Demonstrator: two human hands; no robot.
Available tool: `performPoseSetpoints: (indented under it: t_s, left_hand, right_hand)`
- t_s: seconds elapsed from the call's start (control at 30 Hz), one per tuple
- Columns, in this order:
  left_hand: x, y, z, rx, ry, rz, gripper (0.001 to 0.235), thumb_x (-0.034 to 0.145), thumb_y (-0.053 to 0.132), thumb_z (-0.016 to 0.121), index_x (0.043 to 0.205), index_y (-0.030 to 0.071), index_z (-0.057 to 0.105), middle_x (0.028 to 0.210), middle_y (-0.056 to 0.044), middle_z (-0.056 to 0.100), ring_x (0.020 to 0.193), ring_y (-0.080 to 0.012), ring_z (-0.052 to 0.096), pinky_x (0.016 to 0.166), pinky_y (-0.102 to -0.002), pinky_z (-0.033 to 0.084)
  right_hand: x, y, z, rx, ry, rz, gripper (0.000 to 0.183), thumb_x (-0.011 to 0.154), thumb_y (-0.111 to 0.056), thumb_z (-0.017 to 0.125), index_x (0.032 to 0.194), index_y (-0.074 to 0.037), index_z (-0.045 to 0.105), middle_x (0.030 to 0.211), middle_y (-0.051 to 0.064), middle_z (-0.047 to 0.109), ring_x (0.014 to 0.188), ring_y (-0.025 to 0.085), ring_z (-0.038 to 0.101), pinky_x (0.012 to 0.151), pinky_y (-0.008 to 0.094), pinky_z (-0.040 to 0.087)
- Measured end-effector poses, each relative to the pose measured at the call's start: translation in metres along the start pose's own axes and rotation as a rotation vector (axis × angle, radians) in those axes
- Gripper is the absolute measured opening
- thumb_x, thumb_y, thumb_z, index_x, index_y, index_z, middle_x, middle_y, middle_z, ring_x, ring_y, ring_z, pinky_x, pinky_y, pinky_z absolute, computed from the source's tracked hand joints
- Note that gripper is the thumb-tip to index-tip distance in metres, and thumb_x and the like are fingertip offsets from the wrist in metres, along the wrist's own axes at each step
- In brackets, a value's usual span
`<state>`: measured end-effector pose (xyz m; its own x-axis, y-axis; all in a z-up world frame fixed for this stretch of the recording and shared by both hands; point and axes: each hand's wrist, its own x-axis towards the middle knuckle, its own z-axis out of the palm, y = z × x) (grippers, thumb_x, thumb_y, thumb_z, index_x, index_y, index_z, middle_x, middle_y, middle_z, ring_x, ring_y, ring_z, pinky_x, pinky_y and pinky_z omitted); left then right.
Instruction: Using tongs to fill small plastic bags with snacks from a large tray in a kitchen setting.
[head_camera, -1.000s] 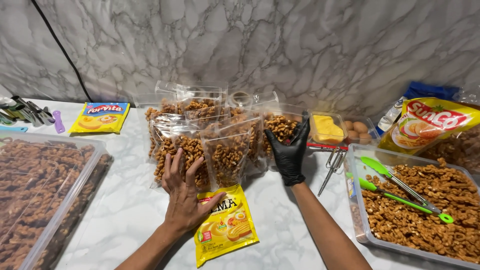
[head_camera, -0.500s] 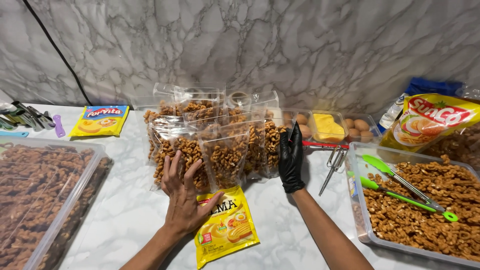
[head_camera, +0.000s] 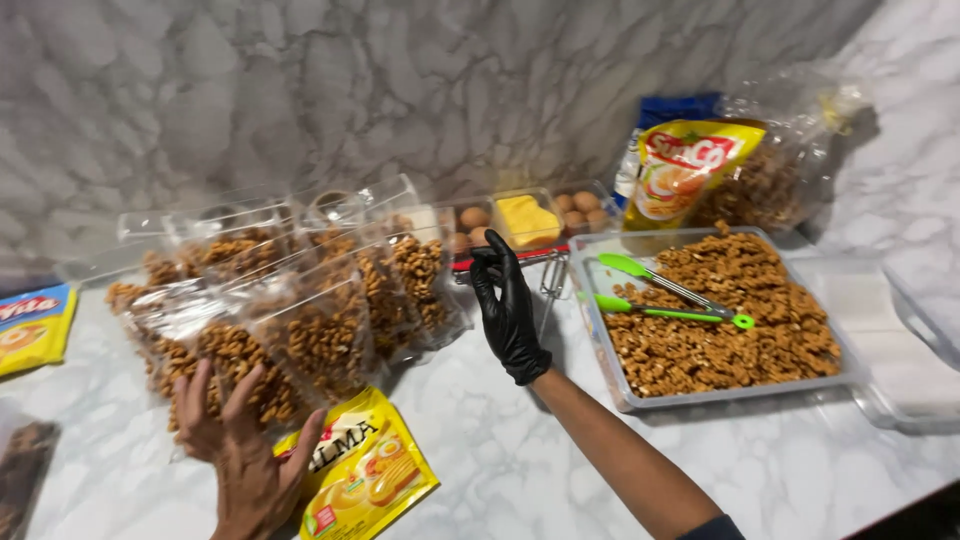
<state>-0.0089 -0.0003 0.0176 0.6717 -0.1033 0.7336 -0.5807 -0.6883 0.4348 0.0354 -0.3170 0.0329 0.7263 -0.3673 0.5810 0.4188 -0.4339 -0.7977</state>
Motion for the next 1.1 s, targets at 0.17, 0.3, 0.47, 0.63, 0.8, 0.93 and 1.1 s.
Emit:
performPoseSetpoints:
  t_s: [0.17,0.3,0.47,0.63,0.8,0.93,1.1]
  left_hand:
    - [-0.006,0.009,-0.007,-0.029,0.099,0.025,0.051,0.090,0.027,0.073,0.132,0.002,0.059,0.152,-0.021,0.033,0.151,-0.0445,0.030,0.130,-0.064,0.028]
    - [-0.026,-0.005,-0.004,0.064,0.135,0.154,0.022,0.099,0.015,0.076,0.119,0.009,0.068,0.131,-0.012,0.066,0.140,-0.0385,0.054,0.124,-0.045,0.038]
    - [-0.034,0.027,0.012,0.018,0.034,0.349,0.018,0.086,0.018,0.079,0.098,0.020,0.067,0.105,0.005,0.072,0.119,-0.0253,0.063,0.105,-0.039,0.041]
    - [-0.041,0.074,0.031,-0.003,-0.594,0.858,0.037,0.096,0.030,0.065,0.133,0.023,0.063,0.123,0.001,0.071,0.125,-0.0230,0.060,0.102,-0.040,0.044]
    - [-0.003,0.154,0.056,-0.379,-0.255,0.996,0.010,0.100,0.011,0.057,0.093,0.011,0.064,0.088,-0.004,0.066,0.094,-0.0211,0.071,0.077,-0.032,0.054]
    - [0.012,0.171,0.087,-0.401,-0.392,0.952,0.011,0.102,0.012,0.058,0.102,0.002,0.062,0.099,-0.014,0.067,0.102,-0.0306,0.066,0.086,-0.042,0.049]
    - [0.039,0.184,0.133,-0.476,-0.491,0.412,0.006,0.090,0.010,0.060,0.095,0.012,0.056,0.081,-0.004,0.063,0.073,-0.0218,0.057,0.071,-0.037,0.042]
  right_hand:
    - [0.036,-0.030,-0.087,-0.151,0.020,-0.166,0.050,0.100,-0.015,0.068,0.146,-0.008,0.050,0.129,0.013,0.066,0.115,0.020,0.068,0.094,0.032,0.060]
    - [0.063,-0.059,-0.182,-0.263,0.004,-0.180,0.034,0.100,-0.011,0.069,0.132,-0.005,0.060,0.130,0.014,0.068,0.113,0.024,0.070,0.095,0.033,0.061]
    - [0.063,-0.067,-0.258,-0.378,0.043,-0.104,0.019,0.103,-0.009,0.066,0.120,-0.003,0.070,0.119,0.011,0.073,0.109,0.019,0.068,0.096,0.032,0.057]
    - [0.060,-0.090,-0.295,-0.400,0.035,0.029,0.013,0.104,-0.012,0.069,0.115,-0.006,0.074,0.113,0.006,0.075,0.106,0.013,0.067,0.093,0.029,0.055]
    - [0.056,-0.123,-0.309,-0.334,0.106,0.040,0.017,0.108,-0.008,0.063,0.122,-0.002,0.069,0.119,0.009,0.072,0.112,0.015,0.067,0.101,0.028,0.056]
    - [0.046,-0.130,-0.331,-0.495,0.049,-0.060,0.017,0.110,-0.006,0.062,0.123,0.002,0.070,0.117,0.012,0.072,0.111,0.017,0.065,0.098,0.033,0.054]
    - [0.040,-0.133,-0.345,-0.461,0.087,-0.009,0.015,0.110,-0.006,0.062,0.121,0.001,0.070,0.115,0.012,0.073,0.109,0.016,0.066,0.098,0.030,0.053]
